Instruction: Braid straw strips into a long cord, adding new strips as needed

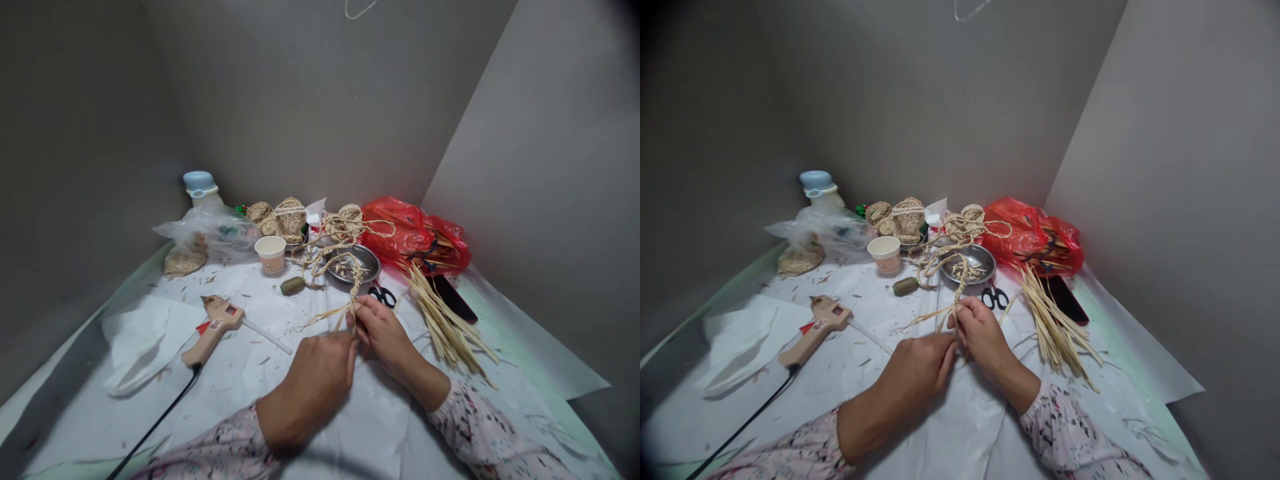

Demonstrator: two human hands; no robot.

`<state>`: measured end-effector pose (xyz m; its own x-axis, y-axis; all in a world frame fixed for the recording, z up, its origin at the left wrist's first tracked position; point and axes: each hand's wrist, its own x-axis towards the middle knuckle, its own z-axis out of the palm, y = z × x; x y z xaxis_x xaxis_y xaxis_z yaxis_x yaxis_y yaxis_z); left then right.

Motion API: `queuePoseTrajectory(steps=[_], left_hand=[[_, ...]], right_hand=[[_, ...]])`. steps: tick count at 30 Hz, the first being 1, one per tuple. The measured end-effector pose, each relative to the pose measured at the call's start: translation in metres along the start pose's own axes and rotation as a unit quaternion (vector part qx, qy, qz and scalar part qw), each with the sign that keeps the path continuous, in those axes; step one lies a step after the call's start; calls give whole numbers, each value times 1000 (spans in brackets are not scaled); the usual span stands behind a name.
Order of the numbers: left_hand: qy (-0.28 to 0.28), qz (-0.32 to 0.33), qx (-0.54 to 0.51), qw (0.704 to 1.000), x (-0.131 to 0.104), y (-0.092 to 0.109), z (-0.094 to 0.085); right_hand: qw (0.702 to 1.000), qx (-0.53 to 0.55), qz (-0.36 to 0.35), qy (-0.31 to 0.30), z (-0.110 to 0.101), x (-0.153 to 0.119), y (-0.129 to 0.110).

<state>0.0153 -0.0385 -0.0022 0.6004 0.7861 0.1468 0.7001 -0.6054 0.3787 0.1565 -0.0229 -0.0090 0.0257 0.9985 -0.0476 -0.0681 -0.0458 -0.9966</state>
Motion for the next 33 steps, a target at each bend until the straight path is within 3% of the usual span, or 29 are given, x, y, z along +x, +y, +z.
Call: queuePoseTrajectory(steps=[3, 7, 9, 11, 16, 21, 28, 30, 33], left_hand=[[35, 7, -29, 999, -1, 0, -3], [199, 5, -110, 974, 5, -6, -16], [244, -16, -143, 959, 9, -10, -20], [222, -40, -192, 955, 12, -14, -21], [43, -77, -306, 948, 16, -20, -13], [18, -77, -365, 928, 20, -26, -9], [-87, -191, -579, 788, 22, -23, -14], [-76, -200, -589, 779, 22, -22, -14], [-38, -206, -568, 796, 22, -20, -13]], right_hand=[[1000, 2, -8, 18, -2, 2, 0], [999, -34, -20, 17, -7, 3, -2], [998, -52, -25, -5, -7, 2, -2], [997, -69, -30, -33, -6, 0, -1], [990, -118, -50, -66, -4, -4, 1], [985, -140, -61, -85, -7, -4, 3], [969, -198, -116, -95, -12, -4, -4], [959, -224, -148, -90, -14, -2, -6], [948, -257, -173, -74, -17, 0, -6]])
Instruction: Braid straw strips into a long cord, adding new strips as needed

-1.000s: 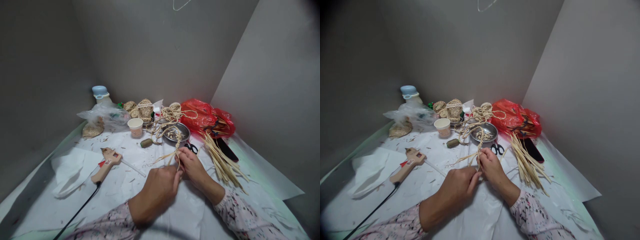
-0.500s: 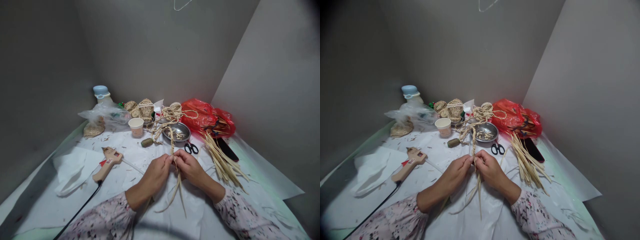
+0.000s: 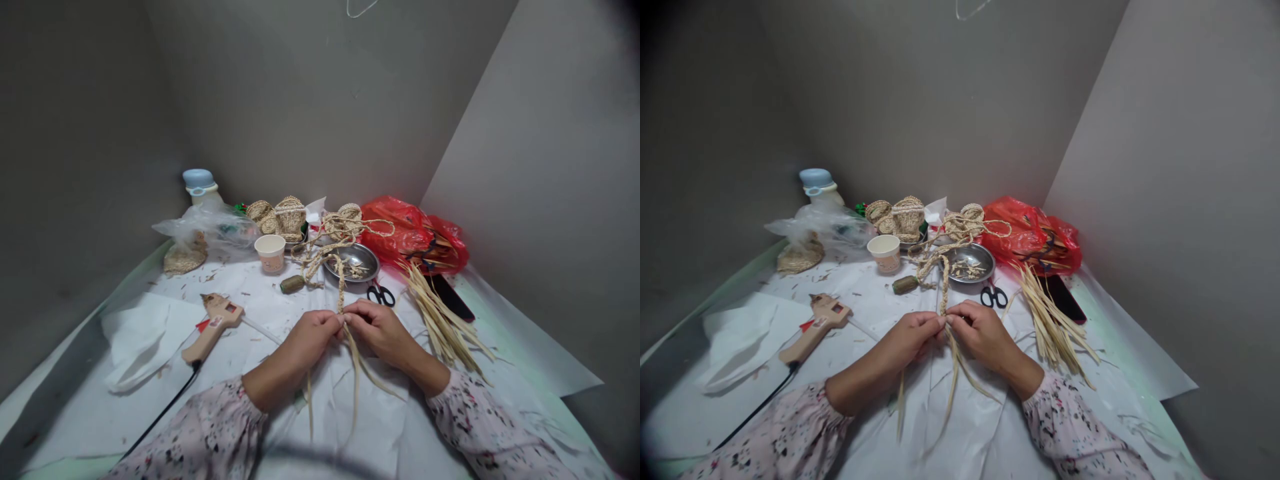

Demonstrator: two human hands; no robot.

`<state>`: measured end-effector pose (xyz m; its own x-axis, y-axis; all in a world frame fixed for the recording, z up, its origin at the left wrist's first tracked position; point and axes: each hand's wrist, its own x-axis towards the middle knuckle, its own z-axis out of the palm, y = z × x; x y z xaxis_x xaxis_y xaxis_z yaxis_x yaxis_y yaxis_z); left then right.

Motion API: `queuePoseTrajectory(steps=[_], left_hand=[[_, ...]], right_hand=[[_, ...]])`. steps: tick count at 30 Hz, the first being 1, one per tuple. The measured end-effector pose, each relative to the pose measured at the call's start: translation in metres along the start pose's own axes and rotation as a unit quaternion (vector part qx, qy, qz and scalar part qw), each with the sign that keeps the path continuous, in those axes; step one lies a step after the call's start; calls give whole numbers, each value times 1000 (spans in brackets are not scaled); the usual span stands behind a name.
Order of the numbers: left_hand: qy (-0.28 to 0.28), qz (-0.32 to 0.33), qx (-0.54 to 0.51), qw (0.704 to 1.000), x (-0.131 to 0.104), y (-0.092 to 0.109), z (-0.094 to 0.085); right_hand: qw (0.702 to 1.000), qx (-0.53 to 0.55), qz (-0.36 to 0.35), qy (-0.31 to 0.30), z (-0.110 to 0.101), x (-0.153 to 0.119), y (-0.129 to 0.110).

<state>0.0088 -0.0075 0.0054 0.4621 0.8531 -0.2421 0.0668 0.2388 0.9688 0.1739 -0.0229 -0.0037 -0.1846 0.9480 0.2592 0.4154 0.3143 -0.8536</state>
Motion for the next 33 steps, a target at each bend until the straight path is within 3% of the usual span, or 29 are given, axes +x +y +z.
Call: queuePoseTrajectory(steps=[2, 7, 9, 13, 16, 19, 23, 30, 33], left_hand=[[34, 11, 27, 999, 1, -2, 1], [99, 21, 89, 991, 4, -10, 1], [109, 15, 81, 991, 5, -13, 0], [99, -5, 5, 995, 5, -13, 0], [76, -15, -78, 994, 3, -12, -1], [55, -23, -141, 988, 3, -12, -1], [56, -24, -181, 982, 4, -11, -2], [64, -33, -197, 978, 7, -12, -4], [72, -44, -193, 978, 7, -12, -5]], right_hand=[[999, 4, 33, 1, 1, 1, 0], [974, 101, 200, 12, 8, 0, -8], [968, 116, 220, 18, 11, -1, -13], [983, 57, 169, 52, 18, -6, -20], [992, -59, 80, 76, 23, -12, -22], [981, -184, -28, 59, 26, -16, -19], [954, -282, -100, 15, 26, -18, -13], [959, -216, -168, -81, 20, -21, -22], [973, -174, -151, -20, -2, -14, -31]])
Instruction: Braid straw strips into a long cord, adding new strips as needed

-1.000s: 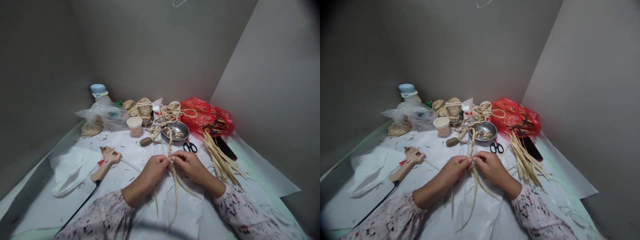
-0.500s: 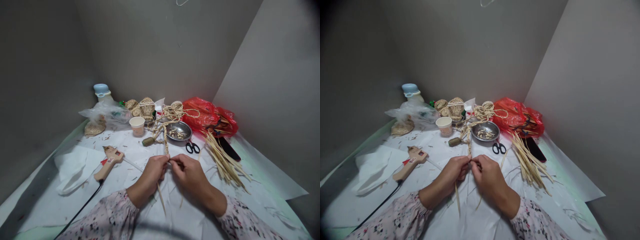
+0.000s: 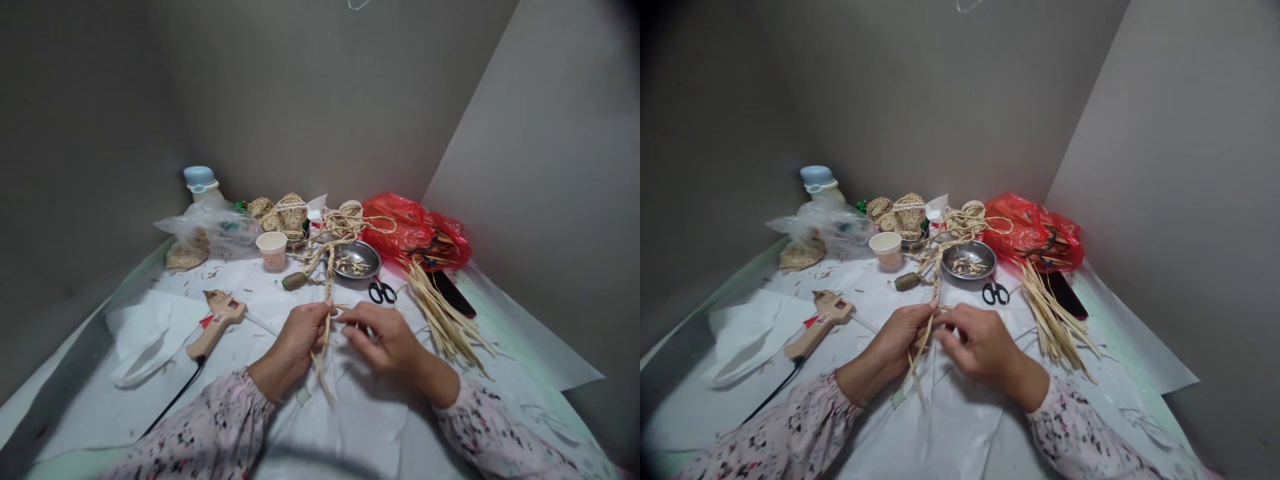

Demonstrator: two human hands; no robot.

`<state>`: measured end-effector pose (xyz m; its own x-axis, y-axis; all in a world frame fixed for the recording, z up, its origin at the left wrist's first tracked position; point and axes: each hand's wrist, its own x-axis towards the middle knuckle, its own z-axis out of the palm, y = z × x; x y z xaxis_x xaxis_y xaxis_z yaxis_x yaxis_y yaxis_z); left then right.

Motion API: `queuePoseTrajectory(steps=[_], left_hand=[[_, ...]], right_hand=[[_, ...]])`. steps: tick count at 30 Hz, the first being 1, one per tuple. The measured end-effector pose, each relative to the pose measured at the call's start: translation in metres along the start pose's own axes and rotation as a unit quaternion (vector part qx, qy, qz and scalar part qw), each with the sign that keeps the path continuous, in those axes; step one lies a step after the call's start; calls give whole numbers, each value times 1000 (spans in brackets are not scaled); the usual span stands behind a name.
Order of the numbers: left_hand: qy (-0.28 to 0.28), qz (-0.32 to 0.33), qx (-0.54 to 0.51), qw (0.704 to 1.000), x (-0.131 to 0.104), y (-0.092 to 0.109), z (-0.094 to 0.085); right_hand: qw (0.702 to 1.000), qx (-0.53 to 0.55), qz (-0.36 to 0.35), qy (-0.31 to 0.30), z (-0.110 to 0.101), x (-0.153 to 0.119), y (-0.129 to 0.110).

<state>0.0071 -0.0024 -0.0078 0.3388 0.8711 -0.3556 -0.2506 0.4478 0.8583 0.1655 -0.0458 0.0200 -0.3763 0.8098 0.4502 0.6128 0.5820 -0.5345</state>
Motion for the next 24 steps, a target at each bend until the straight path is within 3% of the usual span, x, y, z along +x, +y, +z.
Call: queuePoseTrajectory(steps=[2, 3, 7, 12, 17, 20, 24], left_hand=[[10, -2, 15, 1000, 0, 0, 0], [14, -2, 23, 1000, 0, 0, 0], [12, -7, 43, 999, 0, 0, -1], [19, -10, 45, 999, -1, 0, -1], [12, -5, 41, 999, 0, -1, -2], [8, -4, 38, 999, 0, -1, -2], [0, -2, 41, 999, 0, -1, -1]], right_hand=[[997, -18, 50, 51, -21, 5, 7], [995, -37, 81, 41, -31, 6, 12], [977, -124, 131, -114, -60, -1, 36], [959, -155, 159, -176, -59, -19, 45], [943, -91, 208, -243, -48, -19, 43], [955, -88, 185, -213, -49, -10, 36], [984, -69, 126, -101, -57, 4, 17]])
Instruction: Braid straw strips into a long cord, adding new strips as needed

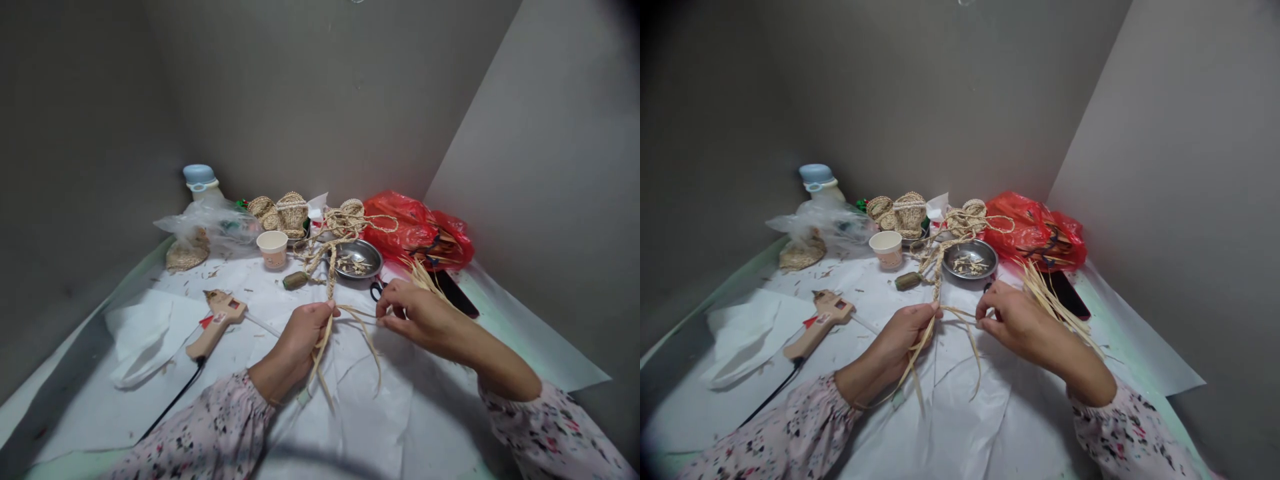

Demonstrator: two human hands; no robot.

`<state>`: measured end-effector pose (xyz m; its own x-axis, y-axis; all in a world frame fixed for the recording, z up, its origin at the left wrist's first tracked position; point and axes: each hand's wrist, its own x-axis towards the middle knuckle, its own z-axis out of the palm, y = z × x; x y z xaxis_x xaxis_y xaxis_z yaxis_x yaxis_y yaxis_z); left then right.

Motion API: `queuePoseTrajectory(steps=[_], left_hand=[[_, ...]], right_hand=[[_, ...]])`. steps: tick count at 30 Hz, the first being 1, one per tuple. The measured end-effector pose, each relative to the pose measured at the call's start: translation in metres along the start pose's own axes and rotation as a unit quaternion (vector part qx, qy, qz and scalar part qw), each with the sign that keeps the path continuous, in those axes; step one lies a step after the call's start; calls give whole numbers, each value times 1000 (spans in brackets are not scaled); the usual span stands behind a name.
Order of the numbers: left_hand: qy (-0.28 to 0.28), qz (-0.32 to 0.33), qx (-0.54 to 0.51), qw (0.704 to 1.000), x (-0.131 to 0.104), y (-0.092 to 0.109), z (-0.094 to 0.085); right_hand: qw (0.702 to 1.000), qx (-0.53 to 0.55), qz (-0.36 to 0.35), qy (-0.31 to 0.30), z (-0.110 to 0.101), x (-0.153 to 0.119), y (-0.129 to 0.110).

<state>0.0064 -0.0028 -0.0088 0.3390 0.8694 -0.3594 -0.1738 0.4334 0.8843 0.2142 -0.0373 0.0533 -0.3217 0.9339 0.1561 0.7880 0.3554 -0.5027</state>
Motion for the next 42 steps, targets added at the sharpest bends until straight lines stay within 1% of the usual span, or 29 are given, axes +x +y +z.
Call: queuePoseTrajectory(steps=[2, 4, 6, 7, 9, 10, 12, 13, 14, 16, 19, 21, 24, 27, 30, 35, 37, 42], left_hand=[[-3, 6, 5, 1000, -1, 1, 1], [-1, 11, 14, 1000, -2, 2, 1], [0, 16, 25, 1000, -3, 2, 2], [-3, 20, 31, 999, -3, 2, 2], [-9, 30, 43, 999, -3, 1, 2], [-12, 35, 49, 998, -4, 1, 2], [-14, 45, 59, 997, -5, 2, 3], [-13, 48, 65, 997, -6, 2, 4], [-12, 50, 69, 996, -6, 2, 4], [-12, 55, 75, 996, -7, 2, 5], [-23, 72, 77, 994, -5, 1, 4], [-30, 91, 86, 992, -3, 1, 3], [-28, 129, 135, 982, -2, 1, 2], [-17, 168, 190, 967, -2, 1, 1], [-14, 195, 221, 955, -2, 1, 1], [-5, 196, 246, 949, -3, 3, 2], [-4, 196, 242, 950, -3, 3, 3], [4, 206, 255, 945, -2, 2, 1]], right_hand=[[997, 45, 0, 61, -4, 1, -10], [986, 127, 35, 98, -5, 2, -15], [963, 237, 100, 84, 0, 3, -17], [943, 296, 137, 65, 4, 4, -17], [893, 405, 193, 27, 15, 8, -15], [867, 451, 210, 18, 22, 10, -14], [828, 514, 225, 13, 37, 15, -12], [818, 525, 233, 16, 44, 16, -12], [815, 525, 244, 21, 50, 18, -12], [823, 502, 264, 30, 60, 19, -13], [847, 456, 270, 47, 68, 18, -16], [854, 440, 267, 69, 70, 18, -19], [855, 437, 263, 92, 69, 19, -23], [859, 433, 255, 97, 68, 19, -26], [874, 407, 246, 101, 69, 19, -26], [918, 317, 193, 144, 72, 17, -25], [930, 284, 176, 153, 73, 16, -26], [936, 263, 177, 151, 72, 14, -29]])
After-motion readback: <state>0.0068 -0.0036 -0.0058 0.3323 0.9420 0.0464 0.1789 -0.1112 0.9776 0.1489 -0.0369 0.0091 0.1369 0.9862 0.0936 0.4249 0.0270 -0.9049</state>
